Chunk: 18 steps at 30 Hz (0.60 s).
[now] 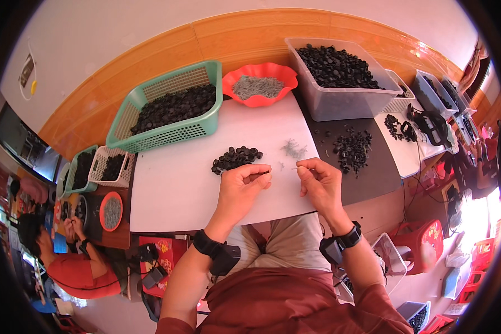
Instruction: Assembling small black plastic components by hand.
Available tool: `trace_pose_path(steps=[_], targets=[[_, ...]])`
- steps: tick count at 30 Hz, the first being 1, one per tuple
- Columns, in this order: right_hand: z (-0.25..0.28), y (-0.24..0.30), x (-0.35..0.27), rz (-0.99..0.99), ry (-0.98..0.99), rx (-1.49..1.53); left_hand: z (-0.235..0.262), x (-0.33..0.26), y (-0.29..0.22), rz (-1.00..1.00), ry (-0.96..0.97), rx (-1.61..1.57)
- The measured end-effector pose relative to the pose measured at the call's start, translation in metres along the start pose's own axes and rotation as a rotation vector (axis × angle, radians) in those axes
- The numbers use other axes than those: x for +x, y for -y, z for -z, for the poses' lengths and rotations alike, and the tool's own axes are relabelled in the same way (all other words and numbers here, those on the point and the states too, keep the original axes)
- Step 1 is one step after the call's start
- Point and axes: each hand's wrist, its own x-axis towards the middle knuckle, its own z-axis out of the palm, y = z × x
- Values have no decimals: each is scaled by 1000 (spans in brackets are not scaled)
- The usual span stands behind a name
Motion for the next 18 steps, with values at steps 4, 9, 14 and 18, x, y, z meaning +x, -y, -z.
trace_pose_path(steps=[4, 9, 14, 18], targets=[[-4, 9, -8, 4, 48, 65, 6, -10, 0, 63, 77, -257], [-16, 24, -19, 24, 115, 135, 6, -18, -2, 120, 134, -462], [-23, 30, -24, 69, 210, 192, 5, -25, -5, 153, 179, -554], [-26, 29, -26, 89, 201, 173, 4, -30, -3, 160, 178, -593]])
